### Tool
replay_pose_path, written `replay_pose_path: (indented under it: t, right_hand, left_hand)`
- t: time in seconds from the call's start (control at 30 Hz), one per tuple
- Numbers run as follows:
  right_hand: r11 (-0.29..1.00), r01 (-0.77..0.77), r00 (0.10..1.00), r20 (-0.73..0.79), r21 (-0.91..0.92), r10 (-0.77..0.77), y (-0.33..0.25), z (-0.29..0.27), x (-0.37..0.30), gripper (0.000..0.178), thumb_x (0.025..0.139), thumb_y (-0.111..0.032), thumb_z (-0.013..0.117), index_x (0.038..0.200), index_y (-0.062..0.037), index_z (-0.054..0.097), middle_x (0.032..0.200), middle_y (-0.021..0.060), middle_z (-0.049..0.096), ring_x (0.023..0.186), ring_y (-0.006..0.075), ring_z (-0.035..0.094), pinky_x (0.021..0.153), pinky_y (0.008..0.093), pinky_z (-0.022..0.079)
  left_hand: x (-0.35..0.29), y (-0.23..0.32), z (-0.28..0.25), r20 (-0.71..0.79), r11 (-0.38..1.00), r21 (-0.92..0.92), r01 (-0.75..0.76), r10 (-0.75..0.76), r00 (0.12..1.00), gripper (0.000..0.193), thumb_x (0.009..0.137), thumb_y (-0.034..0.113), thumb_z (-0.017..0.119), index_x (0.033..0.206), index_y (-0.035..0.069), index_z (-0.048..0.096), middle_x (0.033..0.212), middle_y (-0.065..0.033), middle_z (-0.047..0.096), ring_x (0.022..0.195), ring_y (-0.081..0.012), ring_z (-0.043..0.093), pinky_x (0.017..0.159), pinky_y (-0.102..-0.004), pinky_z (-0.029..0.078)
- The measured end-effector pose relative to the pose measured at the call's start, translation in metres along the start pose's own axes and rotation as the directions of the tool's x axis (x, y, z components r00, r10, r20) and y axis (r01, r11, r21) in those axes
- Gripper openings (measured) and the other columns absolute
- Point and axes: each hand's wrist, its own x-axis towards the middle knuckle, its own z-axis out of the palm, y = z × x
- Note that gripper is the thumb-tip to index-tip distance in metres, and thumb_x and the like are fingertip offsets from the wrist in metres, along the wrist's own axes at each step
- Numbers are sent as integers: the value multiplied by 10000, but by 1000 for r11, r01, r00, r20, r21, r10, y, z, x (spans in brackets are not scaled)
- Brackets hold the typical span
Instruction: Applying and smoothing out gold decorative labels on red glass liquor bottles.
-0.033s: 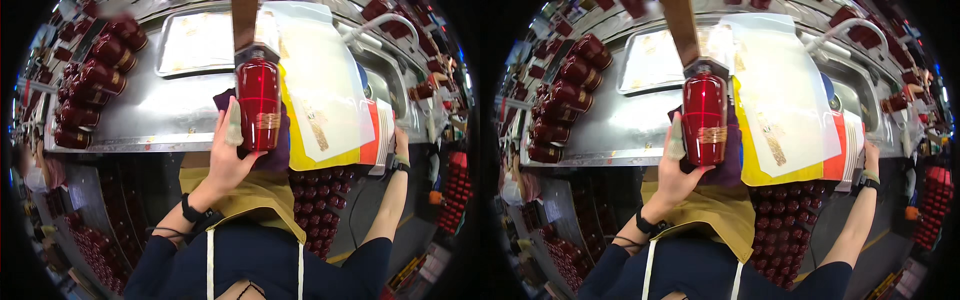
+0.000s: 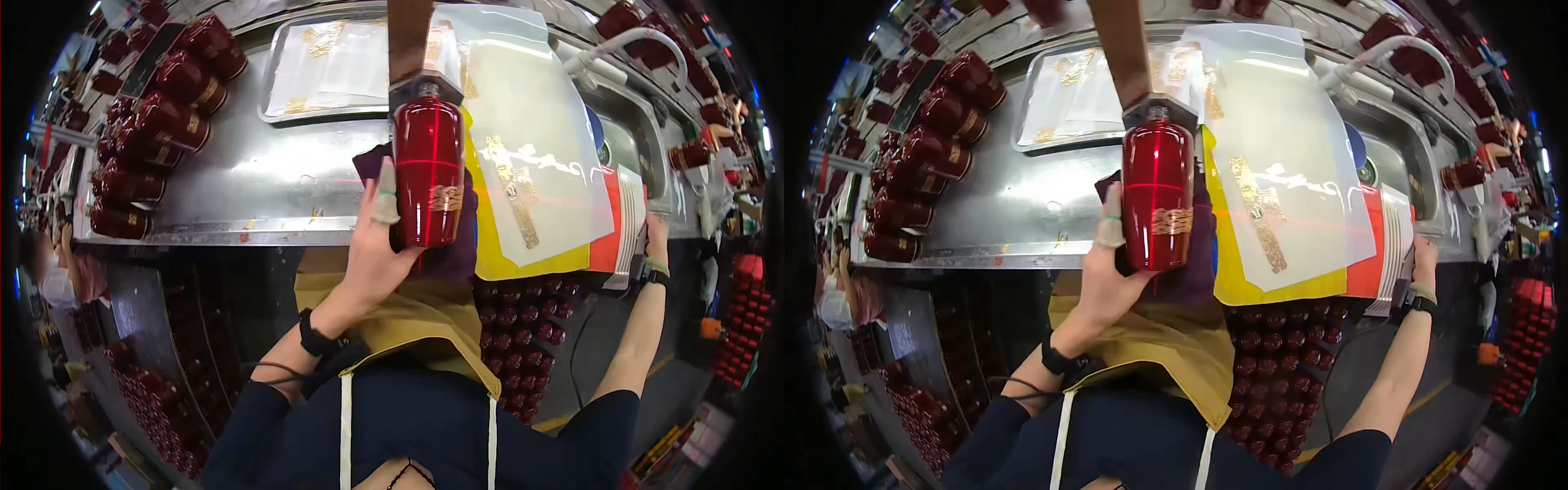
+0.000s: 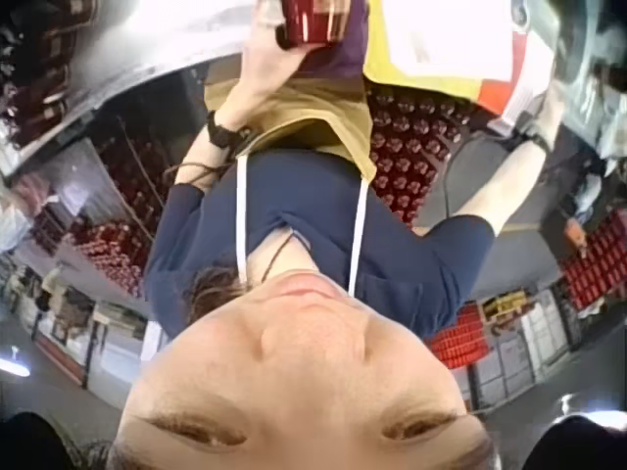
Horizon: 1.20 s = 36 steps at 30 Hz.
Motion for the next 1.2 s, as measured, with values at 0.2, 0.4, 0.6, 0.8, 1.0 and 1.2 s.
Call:
replay_pose_path:
  t: [0.2, 0.4, 0.6, 0.8, 1.0, 1.2]
  right_hand:
    - [997, -43, 977, -210, -63, 29, -15, 36, -9, 254, 912, -315, 731, 935, -63, 749, 798, 21, 691, 674, 141, 609, 605, 335, 462]
    - [968, 198, 901, -360, -156, -243, -53, 26, -46, 280, 934, -300, 732, 882, -26, 753, 786, 14, 713, 748, 107, 640, 716, 289, 488]
    - [894, 436, 885, -229, 104, -406, -135, 63, -135, 232, 1014, -204, 695, 1129, -5, 724, 957, 0, 685, 746, 70, 568, 655, 241, 438]
    - [872, 350, 930, -12, 342, -368, -202, 101, -243, 176, 1020, -165, 695, 1113, -16, 713, 869, -38, 599, 663, 16, 414, 586, 184, 322]
    - [817, 449, 801, 242, 363, -548, -235, 142, -327, 142, 1040, -139, 667, 1006, -3, 685, 847, -47, 579, 734, 22, 451, 640, 194, 356]
    - [761, 563, 646, 402, 322, -648, -260, 179, -400, 105, 1001, -73, 686, 950, 15, 659, 812, -13, 600, 770, 47, 503, 684, 222, 408]
  left_hand:
    - [-3, -4, -16, -7, 955, 159, -250, 255, 967, 1008, 751, -27, 848, 1603, -36, 310, 1638, -222, 392, 1492, -328, 436, 1210, -388, 349]
    - [8, 3, -18, -73, 992, -21, -126, 125, 990, 1047, 732, 25, 887, 1614, 12, 322, 1642, -197, 393, 1513, -372, 388, 1213, -408, 349]
    - [3, -8, -14, -34, 970, 88, -227, 230, 973, 968, 658, -6, 857, 1541, 6, 460, 1589, -154, 491, 1501, -354, 421, 1242, -509, 288]
    - [10, 4, -20, 123, 827, 361, -431, 416, 901, 558, 761, 12, 753, 1311, 97, 717, 1501, -85, 597, 1425, -308, 530, 1194, -511, 380]
    - [-1, -12, -15, -1, 870, 290, -398, 416, 909, 684, 722, 58, 839, 1361, -64, 630, 1461, -242, 585, 1364, -394, 568, 1169, -528, 423]
    - [-15, -13, -10, -133, 973, 152, -172, 193, 972, 819, 754, 42, 850, 1483, -66, 494, 1529, -225, 537, 1452, -430, 464, 1163, -433, 417]
